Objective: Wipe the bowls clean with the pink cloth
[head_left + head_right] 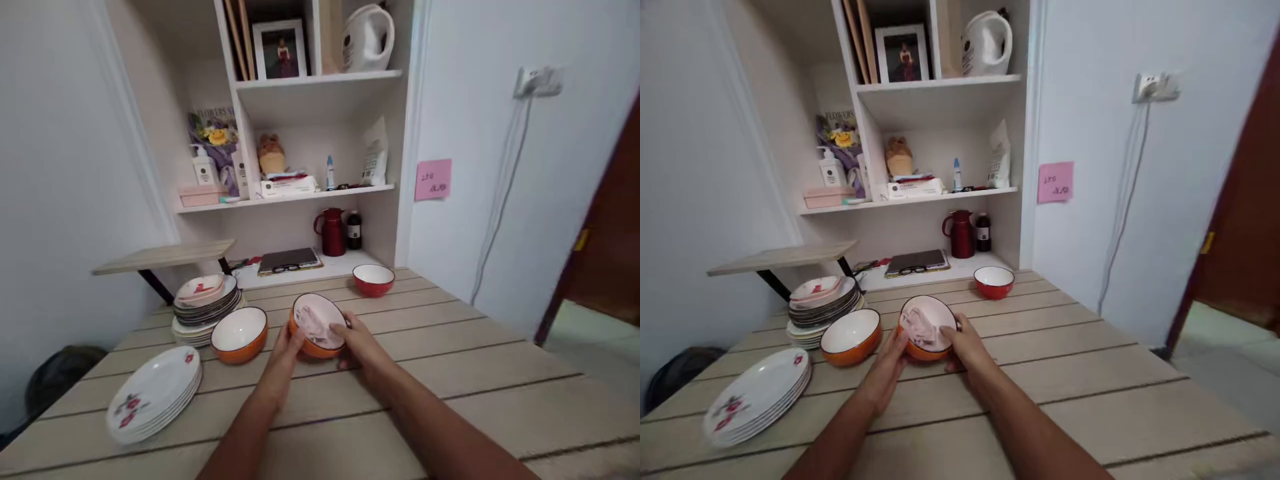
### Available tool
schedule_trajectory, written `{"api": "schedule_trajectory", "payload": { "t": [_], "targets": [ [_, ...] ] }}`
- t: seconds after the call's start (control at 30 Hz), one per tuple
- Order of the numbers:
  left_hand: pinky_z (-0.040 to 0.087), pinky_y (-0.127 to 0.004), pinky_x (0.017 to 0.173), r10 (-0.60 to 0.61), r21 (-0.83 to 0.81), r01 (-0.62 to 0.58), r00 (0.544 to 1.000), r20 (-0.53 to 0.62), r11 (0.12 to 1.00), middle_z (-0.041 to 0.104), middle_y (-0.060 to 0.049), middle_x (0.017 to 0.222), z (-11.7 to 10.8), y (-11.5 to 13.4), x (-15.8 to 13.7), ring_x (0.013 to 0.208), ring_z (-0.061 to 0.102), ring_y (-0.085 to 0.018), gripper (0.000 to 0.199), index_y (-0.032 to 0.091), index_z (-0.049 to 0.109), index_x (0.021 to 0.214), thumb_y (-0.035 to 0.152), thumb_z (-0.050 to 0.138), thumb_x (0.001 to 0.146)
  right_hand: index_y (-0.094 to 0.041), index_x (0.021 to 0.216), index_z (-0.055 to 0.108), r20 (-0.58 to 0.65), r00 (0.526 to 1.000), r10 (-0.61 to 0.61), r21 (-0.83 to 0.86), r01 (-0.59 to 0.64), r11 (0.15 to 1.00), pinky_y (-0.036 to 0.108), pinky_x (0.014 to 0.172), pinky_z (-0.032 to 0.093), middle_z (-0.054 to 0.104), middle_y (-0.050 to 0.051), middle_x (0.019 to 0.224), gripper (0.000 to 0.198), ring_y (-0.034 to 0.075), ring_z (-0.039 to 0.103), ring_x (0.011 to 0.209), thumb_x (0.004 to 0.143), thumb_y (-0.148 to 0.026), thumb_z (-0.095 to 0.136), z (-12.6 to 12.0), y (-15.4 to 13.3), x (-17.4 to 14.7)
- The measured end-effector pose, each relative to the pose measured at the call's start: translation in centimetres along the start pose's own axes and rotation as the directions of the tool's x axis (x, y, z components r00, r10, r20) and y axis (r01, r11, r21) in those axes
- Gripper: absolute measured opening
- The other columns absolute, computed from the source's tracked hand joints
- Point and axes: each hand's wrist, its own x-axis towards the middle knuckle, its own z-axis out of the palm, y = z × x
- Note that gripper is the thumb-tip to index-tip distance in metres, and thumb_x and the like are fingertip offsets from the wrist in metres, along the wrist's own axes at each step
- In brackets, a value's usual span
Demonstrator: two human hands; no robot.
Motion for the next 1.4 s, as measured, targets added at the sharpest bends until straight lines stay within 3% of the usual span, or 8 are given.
{"api": "schedule_trajectory", "payload": {
  "t": [0.37, 0.53, 0.63, 0.77, 1.0, 1.13, 1.23, 1.4],
  "targets": [
    [0.035, -0.045, 0.119, 0.024, -0.112, -0.005, 0.985, 0.172, 0.994, 0.063, -0.013, 0.144, 0.0, -0.3, 0.1, 0.138, 0.053, -0.032, 0.069, 0.022, 0.057, 0.144, 0.053, 0.076, 0.086, -0.023, 0.134, 0.038, -0.019, 0.999, -0.035, -0.078, 0.033, 0.996, 0.015, 0.024, 0.029, 0.066, -0.001, 0.072, 0.048, 0.013, 0.056, 0.032, 0.087, -0.019, 0.047, 1.3, 0.9, -0.3],
    [0.038, -0.044, 0.117, 0.006, -0.122, 0.013, 0.988, 0.153, 0.992, 0.061, -0.012, 0.146, -0.2, 0.1, 0.0, 0.137, 0.053, -0.031, 0.069, 0.024, 0.052, 0.148, 0.043, 0.078, 0.087, -0.026, 0.151, 0.023, 0.038, 0.998, -0.059, -0.192, 0.065, 0.979, 0.021, 0.030, 0.037, 0.070, 0.003, 0.079, 0.068, 0.016, 0.059, 0.037, 0.087, -0.020, 0.043, 1.2, 1.0, -0.2],
    [0.038, -0.042, 0.117, 0.020, -0.166, -0.010, 0.998, 0.062, 0.986, 0.062, -0.010, 0.145, -0.4, 0.1, 0.4, 0.138, 0.052, -0.030, 0.061, 0.025, 0.058, 0.142, 0.039, 0.078, 0.086, -0.022, 0.157, 0.017, 0.044, 0.982, -0.181, -0.369, 0.185, 0.911, 0.033, 0.051, 0.055, 0.073, 0.012, 0.103, 0.073, 0.024, 0.073, 0.066, 0.089, -0.023, 0.043, 1.0, 1.2, -0.1],
    [0.038, -0.042, 0.118, -0.020, -0.216, 0.024, 1.000, 0.022, 0.976, 0.065, -0.010, 0.141, -0.9, -0.1, 0.9, 0.138, 0.053, -0.029, 0.057, 0.024, 0.061, 0.137, 0.032, 0.080, 0.083, -0.020, 0.161, 0.020, 0.036, 0.869, -0.493, -0.641, 0.399, 0.655, 0.045, 0.096, 0.054, 0.050, 0.020, 0.149, 0.082, 0.032, 0.063, 0.122, 0.085, -0.020, 0.052, 0.8, 1.9, 0.3],
    [0.039, -0.042, 0.117, -0.068, -0.209, 0.068, 0.998, 0.010, 0.976, 0.064, -0.009, 0.143, -1.0, -0.3, 1.1, 0.140, 0.051, -0.030, 0.059, 0.025, 0.062, 0.135, 0.029, 0.083, 0.080, -0.026, 0.150, 0.045, 0.110, 0.628, -0.770, -0.831, 0.483, 0.276, 0.060, 0.111, 0.039, 0.038, 0.019, 0.155, 0.081, 0.040, 0.039, 0.143, 0.074, -0.003, 0.059, 1.0, 1.6, -0.3],
    [0.044, -0.043, 0.112, -0.058, -0.204, 0.059, 0.998, 0.009, 0.977, 0.067, -0.010, 0.138, -1.1, -0.3, 1.2, 0.133, 0.057, -0.031, 0.058, 0.025, 0.064, 0.134, 0.033, 0.083, 0.079, -0.028, 0.134, 0.060, 0.249, 0.526, -0.813, -0.702, 0.677, 0.223, 0.055, 0.113, 0.039, 0.049, 0.014, 0.147, 0.050, 0.033, 0.046, 0.138, 0.088, -0.008, 0.052, 1.2, 0.8, -1.4],
    [0.044, -0.041, 0.112, -0.047, -0.194, 0.048, 0.999, 0.010, 0.980, 0.065, -0.009, 0.141, -1.0, -0.4, 1.1, 0.135, 0.056, -0.031, 0.057, 0.025, 0.066, 0.131, 0.033, 0.085, 0.078, -0.027, 0.135, 0.058, 0.339, 0.569, -0.749, -0.524, 0.776, 0.353, 0.048, 0.115, 0.042, 0.047, 0.012, 0.149, 0.038, 0.029, 0.046, 0.139, 0.098, -0.028, 0.052, 1.2, 0.8, -1.6],
    [0.040, -0.040, 0.114, -0.029, -0.124, 0.031, 0.999, 0.019, 0.992, 0.065, -0.011, 0.141, -0.8, -0.3, 0.8, 0.137, 0.054, -0.031, 0.060, 0.025, 0.067, 0.130, 0.037, 0.087, 0.075, -0.022, 0.156, 0.034, 0.468, 0.671, -0.575, -0.506, 0.737, 0.448, 0.055, 0.118, 0.035, 0.039, 0.017, 0.159, 0.078, 0.035, 0.038, 0.146, 0.090, -0.048, 0.066, 1.1, 1.1, -1.3]
  ]
}}
